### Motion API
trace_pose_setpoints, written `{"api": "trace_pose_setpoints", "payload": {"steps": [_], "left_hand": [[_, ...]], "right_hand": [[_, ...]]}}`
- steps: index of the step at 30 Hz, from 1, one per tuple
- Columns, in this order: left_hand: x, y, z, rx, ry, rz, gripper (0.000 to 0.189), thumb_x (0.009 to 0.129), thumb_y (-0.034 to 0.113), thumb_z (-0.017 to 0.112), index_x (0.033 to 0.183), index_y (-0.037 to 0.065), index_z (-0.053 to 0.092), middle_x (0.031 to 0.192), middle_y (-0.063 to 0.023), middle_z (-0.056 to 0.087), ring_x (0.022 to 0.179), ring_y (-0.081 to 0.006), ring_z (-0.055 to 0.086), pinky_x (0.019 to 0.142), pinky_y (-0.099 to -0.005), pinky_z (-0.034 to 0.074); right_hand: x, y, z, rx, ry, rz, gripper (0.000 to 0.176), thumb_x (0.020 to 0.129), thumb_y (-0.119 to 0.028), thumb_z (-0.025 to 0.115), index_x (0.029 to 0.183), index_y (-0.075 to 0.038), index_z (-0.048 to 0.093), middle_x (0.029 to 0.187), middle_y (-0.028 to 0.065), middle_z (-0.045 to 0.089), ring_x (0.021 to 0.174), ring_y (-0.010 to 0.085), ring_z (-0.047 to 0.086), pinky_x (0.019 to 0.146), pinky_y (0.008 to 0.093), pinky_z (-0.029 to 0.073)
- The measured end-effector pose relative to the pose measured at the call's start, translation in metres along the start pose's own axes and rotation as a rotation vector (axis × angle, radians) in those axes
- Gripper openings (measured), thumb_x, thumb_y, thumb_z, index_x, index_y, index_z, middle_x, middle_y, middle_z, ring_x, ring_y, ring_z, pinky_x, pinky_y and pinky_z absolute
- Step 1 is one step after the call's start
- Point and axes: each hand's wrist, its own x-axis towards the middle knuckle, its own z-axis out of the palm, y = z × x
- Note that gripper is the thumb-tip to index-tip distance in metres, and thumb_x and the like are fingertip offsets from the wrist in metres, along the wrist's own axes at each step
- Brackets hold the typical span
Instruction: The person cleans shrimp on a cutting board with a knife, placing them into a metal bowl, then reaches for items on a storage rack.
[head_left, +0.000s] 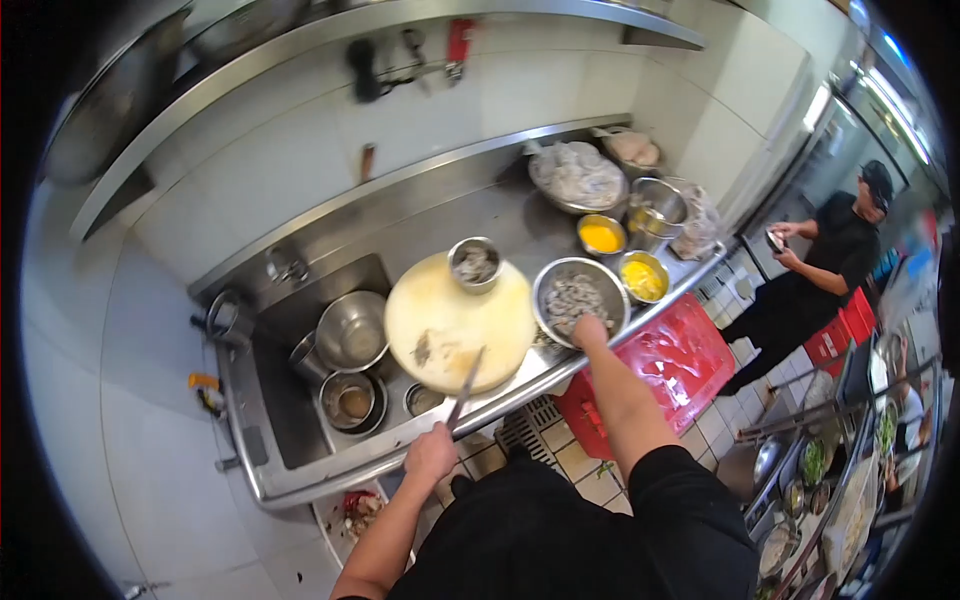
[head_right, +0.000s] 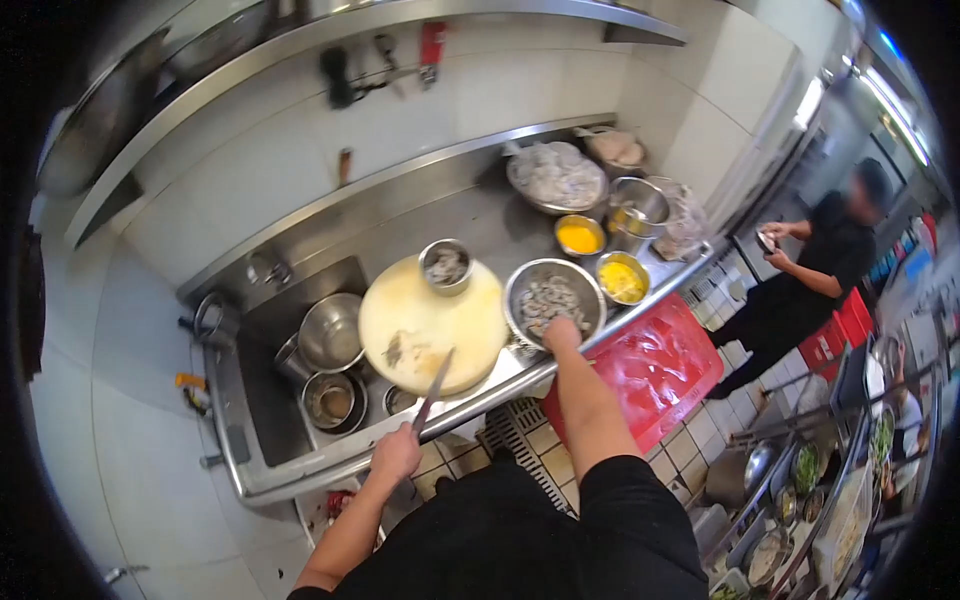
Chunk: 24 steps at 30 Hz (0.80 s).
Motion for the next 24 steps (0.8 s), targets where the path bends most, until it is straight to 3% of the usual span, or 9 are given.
{"api": "trace_pose_setpoints", "payload": {"steps": [2,4,7,9,11,15,20,22,24], "left_hand": [[0.007,0.004,-0.002,0.001,0.009,-0.012,0.029,0.091,0.025,0.041,0.098,0.0,0.054,0.092,-0.0292,0.061,0.089,-0.0438,0.06,0.08,-0.0528,0.045],[0.008,0.004,-0.005,0.017,0.018,-0.055,0.029,0.09,0.025,0.042,0.099,0.0,0.055,0.092,-0.0291,0.061,0.09,-0.044,0.059,0.081,-0.0524,0.045],[0.01,0.002,-0.007,0.029,0.083,-0.102,0.029,0.09,0.025,0.044,0.099,0.0,0.055,0.092,-0.0284,0.061,0.09,-0.0444,0.058,0.081,-0.0519,0.044],[0.016,-0.001,-0.006,0.046,0.106,-0.091,0.028,0.09,0.025,0.044,0.098,0.0,0.056,0.092,-0.0281,0.061,0.09,-0.0444,0.058,0.081,-0.0519,0.044],[0.022,-0.002,-0.008,0.058,0.122,-0.088,0.028,0.09,0.025,0.044,0.097,0.001,0.056,0.092,-0.0279,0.061,0.091,-0.0445,0.058,0.081,-0.0518,0.044],[0.043,-0.005,-0.01,0.022,0.152,-0.139,0.029,0.09,0.025,0.044,0.093,-0.001,0.055,0.091,-0.0283,0.06,0.09,-0.0454,0.057,0.08,-0.0518,0.043],[0.062,-0.008,-0.004,0.001,0.157,-0.1,0.029,0.09,0.025,0.043,0.093,-0.001,0.055,0.092,-0.0287,0.06,0.091,-0.0455,0.056,0.081,-0.0514,0.043],[0.062,-0.011,-0.003,-0.035,0.17,-0.036,0.031,0.089,0.025,0.042,0.093,-0.001,0.057,0.093,-0.0288,0.06,0.092,-0.0441,0.056,0.081,-0.0509,0.043],[0.071,-0.022,0.0,-0.227,0.054,-0.115,0.032,0.089,0.026,0.041,0.094,-0.001,0.057,0.093,-0.0287,0.06,0.091,-0.043,0.058,0.08,-0.0503,0.044]], "right_hand": [[0.011,0.005,0.013,0.077,0.029,0.079,0.031,0.073,-0.014,0.058,0.099,0.0,0.066,0.104,0.0214,0.063,0.095,0.0311,0.063,0.083,0.0385,0.051],[0.022,0.009,0.019,0.013,-0.058,-0.069,0.029,0.071,-0.015,0.059,0.094,0.001,0.067,0.102,0.0224,0.064,0.096,0.0312,0.063,0.083,0.0387,0.051],[0.02,0.006,0.01,0.034,-0.057,-0.101,0.027,0.071,-0.019,0.061,0.087,0.002,0.068,0.099,0.0227,0.064,0.095,0.0319,0.063,0.083,0.0387,0.05],[0.021,0.007,0.015,0.236,0.085,-0.041,0.028,0.071,-0.025,0.064,0.084,-0.001,0.069,0.097,0.0204,0.065,0.092,0.0332,0.063,0.082,0.0392,0.05],[-0.006,-0.002,-0.02,0.483,0.021,-0.083,0.03,0.072,-0.029,0.066,0.09,-0.005,0.069,0.097,0.0193,0.065,0.089,0.0344,0.063,0.082,0.0403,0.05],[-0.019,-0.031,-0.033,0.71,0.18,-0.394,0.032,0.072,-0.027,0.067,0.099,-0.01,0.069,0.092,0.0197,0.064,0.088,0.0352,0.061,0.08,0.0411,0.049],[-0.064,-0.1,-0.049,0.648,0.331,-0.599,0.031,0.075,-0.018,0.064,0.103,-0.007,0.066,0.094,0.0189,0.059,0.089,0.0355,0.057,0.08,0.0412,0.046],[-0.09,-0.138,-0.018,0.409,0.362,-0.702,0.034,0.074,-0.02,0.064,0.107,-0.008,0.064,0.098,0.0171,0.058,0.093,0.0335,0.055,0.082,0.0409,0.045],[-0.111,-0.15,0.011,0.247,0.182,-0.638,0.042,0.073,-0.026,0.068,0.11,-0.009,0.059,0.101,0.0135,0.058,0.1,0.0306,0.052,0.087,0.0427,0.042]]}}
